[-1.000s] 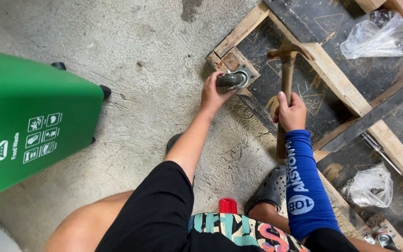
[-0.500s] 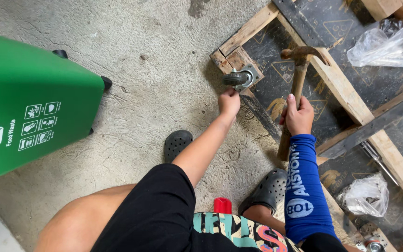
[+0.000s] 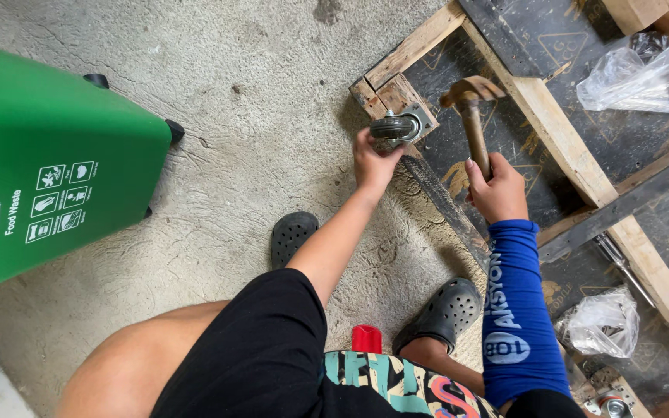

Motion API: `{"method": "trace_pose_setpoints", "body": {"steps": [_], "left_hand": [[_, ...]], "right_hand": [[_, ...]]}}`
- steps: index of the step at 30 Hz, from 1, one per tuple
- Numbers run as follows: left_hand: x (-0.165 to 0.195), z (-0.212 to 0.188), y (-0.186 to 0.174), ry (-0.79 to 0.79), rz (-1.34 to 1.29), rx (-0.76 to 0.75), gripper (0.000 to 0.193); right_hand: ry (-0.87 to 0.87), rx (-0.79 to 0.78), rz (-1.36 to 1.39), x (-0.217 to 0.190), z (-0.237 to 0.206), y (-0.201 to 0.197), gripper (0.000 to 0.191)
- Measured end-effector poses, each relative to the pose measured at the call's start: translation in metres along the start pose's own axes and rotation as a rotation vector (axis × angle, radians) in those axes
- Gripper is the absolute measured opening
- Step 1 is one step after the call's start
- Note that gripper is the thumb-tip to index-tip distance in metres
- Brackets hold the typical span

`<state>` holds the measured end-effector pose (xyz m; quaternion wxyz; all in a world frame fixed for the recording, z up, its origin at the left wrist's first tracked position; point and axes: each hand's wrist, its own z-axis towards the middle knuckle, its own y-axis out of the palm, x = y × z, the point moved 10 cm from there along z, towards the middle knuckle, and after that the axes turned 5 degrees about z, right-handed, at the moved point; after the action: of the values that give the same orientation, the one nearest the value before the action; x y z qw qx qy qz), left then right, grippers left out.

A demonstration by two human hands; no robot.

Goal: The person kneels on the floor and uses a hammer to drive nails into a caster wheel, securing it to a wooden pallet. The person repeatedly strikes the nails to fasten the wheel to the wood.

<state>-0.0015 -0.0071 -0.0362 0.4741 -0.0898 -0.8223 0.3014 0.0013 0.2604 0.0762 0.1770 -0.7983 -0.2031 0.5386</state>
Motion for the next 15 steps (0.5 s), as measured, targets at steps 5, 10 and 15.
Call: {"method": "trace_pose_setpoints", "body": {"steps": [5, 10, 15], "left_hand": [[0.02, 0.004, -0.012, 0.052, 0.351, 0.014, 0.129], [0.031, -0.005, -0.035, 0.287, 0.217, 0.178, 0.135], [0.062, -0.001, -0.052, 0.625, 0.301, 0.174, 0.127]], "right_hand": [[-0.205, 0.004, -0.368, -0.022, 0.006, 0.002, 0.031], [0.131, -0.027, 0.064, 0.028, -0.006, 0.037, 0.022], [0.057, 0.015, 0.262, 0.047, -0.024, 0.065, 0.023]]}}
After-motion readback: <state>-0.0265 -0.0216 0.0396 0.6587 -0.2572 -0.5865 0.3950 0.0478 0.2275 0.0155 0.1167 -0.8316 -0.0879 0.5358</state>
